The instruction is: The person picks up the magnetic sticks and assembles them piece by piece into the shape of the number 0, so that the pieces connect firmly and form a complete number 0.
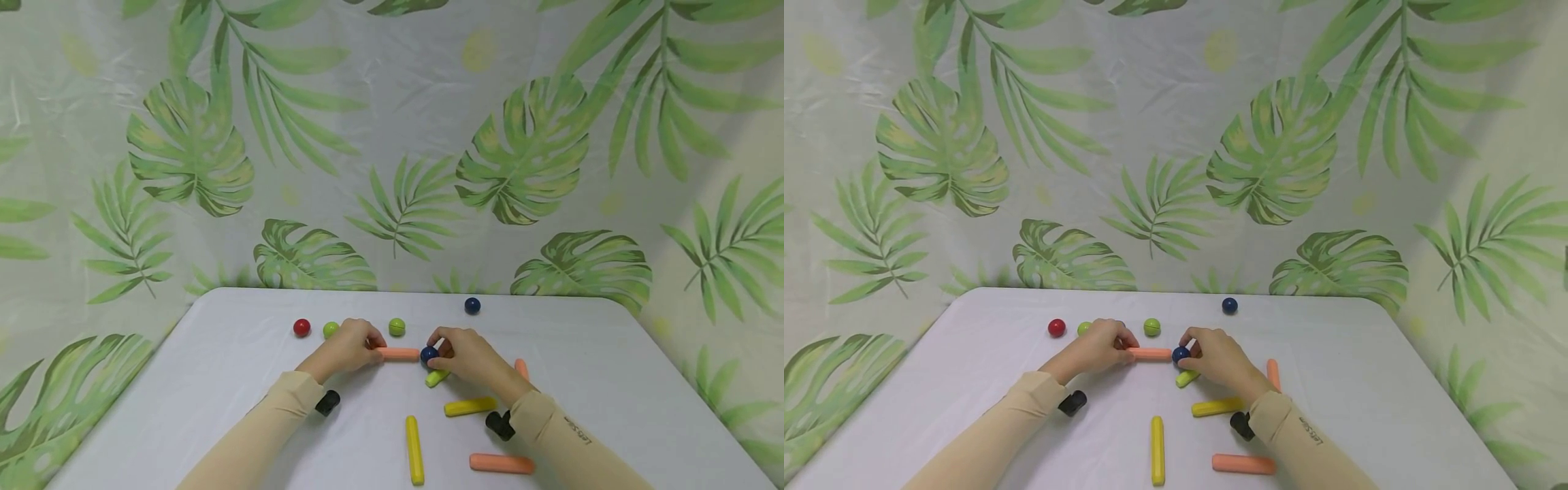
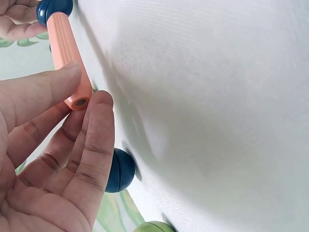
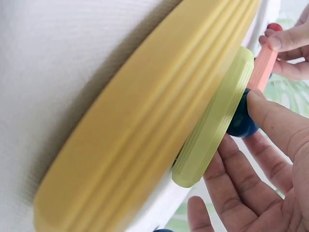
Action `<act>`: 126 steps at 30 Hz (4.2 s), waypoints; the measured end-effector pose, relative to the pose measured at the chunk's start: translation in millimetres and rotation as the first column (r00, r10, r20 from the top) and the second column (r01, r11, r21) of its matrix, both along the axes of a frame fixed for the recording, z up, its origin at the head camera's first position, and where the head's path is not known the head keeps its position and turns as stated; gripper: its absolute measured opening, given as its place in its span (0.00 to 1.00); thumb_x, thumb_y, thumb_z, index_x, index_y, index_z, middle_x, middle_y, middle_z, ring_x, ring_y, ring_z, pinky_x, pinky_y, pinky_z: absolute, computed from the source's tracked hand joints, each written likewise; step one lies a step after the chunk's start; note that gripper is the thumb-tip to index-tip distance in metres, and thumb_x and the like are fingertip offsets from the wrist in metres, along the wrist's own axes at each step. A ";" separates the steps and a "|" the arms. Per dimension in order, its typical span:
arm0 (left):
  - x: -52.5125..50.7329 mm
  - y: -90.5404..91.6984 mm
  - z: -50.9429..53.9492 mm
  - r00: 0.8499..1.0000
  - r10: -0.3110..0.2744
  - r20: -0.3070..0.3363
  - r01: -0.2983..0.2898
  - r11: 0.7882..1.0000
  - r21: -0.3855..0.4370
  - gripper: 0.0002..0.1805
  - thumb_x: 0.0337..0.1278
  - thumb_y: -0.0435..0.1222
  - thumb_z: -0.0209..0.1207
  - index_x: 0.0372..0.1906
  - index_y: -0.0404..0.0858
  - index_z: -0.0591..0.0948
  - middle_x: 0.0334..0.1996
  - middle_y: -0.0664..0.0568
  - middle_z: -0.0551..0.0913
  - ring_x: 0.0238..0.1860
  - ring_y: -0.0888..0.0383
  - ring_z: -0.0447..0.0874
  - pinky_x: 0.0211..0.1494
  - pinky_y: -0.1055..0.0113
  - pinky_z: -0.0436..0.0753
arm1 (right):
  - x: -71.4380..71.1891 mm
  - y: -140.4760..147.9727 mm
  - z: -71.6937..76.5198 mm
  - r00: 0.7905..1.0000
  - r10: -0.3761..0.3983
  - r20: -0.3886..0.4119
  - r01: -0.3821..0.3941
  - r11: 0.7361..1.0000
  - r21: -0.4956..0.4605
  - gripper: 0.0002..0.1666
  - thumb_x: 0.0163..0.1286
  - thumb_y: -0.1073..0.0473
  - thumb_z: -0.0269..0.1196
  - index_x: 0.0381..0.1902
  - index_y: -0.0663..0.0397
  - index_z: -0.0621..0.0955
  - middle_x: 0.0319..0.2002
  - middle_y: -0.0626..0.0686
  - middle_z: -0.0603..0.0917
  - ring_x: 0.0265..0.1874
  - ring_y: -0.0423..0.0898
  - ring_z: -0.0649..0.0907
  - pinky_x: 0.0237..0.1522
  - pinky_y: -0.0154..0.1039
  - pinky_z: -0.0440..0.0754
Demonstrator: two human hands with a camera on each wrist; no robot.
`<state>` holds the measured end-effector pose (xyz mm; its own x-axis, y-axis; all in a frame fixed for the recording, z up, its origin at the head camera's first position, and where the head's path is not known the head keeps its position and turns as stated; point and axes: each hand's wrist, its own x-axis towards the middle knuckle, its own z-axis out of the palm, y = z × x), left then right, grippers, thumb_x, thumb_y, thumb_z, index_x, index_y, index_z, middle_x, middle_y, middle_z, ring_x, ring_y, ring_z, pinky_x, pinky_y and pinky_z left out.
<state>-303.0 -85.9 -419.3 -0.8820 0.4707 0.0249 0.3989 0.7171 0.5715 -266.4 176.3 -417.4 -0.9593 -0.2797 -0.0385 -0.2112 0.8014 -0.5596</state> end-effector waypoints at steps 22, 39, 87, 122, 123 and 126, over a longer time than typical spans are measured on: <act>-3.0 -3.2 -3.1 1.000 0.004 -0.024 -0.004 1.000 -0.008 0.05 0.60 0.30 0.75 0.40 0.39 0.92 0.35 0.55 0.90 0.38 0.62 0.81 0.47 0.64 0.84 | -19.7 -24.7 6.4 0.995 0.102 -0.021 -0.099 0.988 0.117 0.12 0.68 0.54 0.77 0.47 0.47 0.88 0.43 0.49 0.88 0.39 0.43 0.81 0.53 0.46 0.85; -3.7 -4.1 -7.9 0.999 0.008 -0.049 -0.007 0.999 0.031 0.07 0.60 0.29 0.74 0.42 0.38 0.92 0.34 0.54 0.89 0.36 0.63 0.81 0.43 0.68 0.83 | -27.3 -29.1 -1.2 0.988 0.139 -0.073 -0.128 0.983 0.135 0.04 0.69 0.58 0.76 0.39 0.48 0.89 0.39 0.45 0.89 0.39 0.42 0.80 0.54 0.45 0.83; -31.7 -17.6 5.5 0.985 0.160 -0.069 -0.167 0.980 -0.108 0.21 0.60 0.33 0.76 0.58 0.38 0.89 0.47 0.42 0.90 0.51 0.46 0.87 0.62 0.49 0.85 | -25.2 -26.8 -0.8 0.981 0.168 -0.101 -0.155 0.981 0.119 0.05 0.70 0.59 0.75 0.40 0.50 0.89 0.40 0.48 0.89 0.40 0.41 0.81 0.52 0.44 0.84; 8.0 -24.5 3.0 0.992 0.123 -0.032 -0.124 0.992 -0.005 0.15 0.57 0.31 0.77 0.49 0.39 0.89 0.38 0.47 0.90 0.41 0.55 0.86 0.50 0.55 0.87 | -27.0 -27.2 -2.0 0.987 0.145 -0.070 -0.138 0.985 0.104 0.04 0.70 0.58 0.75 0.40 0.48 0.88 0.38 0.45 0.87 0.38 0.41 0.80 0.51 0.43 0.82; 8.5 -24.4 2.7 0.992 0.122 -0.030 -0.122 0.993 -0.005 0.15 0.57 0.31 0.77 0.49 0.39 0.89 0.38 0.47 0.90 0.41 0.55 0.86 0.50 0.55 0.87 | -26.8 -27.4 -1.5 0.987 0.146 -0.067 -0.138 0.985 0.103 0.04 0.71 0.58 0.75 0.40 0.48 0.88 0.37 0.45 0.87 0.38 0.41 0.79 0.51 0.43 0.82; 9.4 -24.3 1.3 0.993 0.116 -0.029 -0.116 0.993 -0.005 0.15 0.57 0.31 0.77 0.49 0.39 0.88 0.38 0.47 0.90 0.41 0.55 0.86 0.49 0.55 0.87 | -26.5 -27.8 -0.6 0.988 0.144 -0.062 -0.138 0.985 0.103 0.04 0.70 0.57 0.75 0.40 0.48 0.88 0.38 0.45 0.87 0.38 0.41 0.79 0.51 0.43 0.83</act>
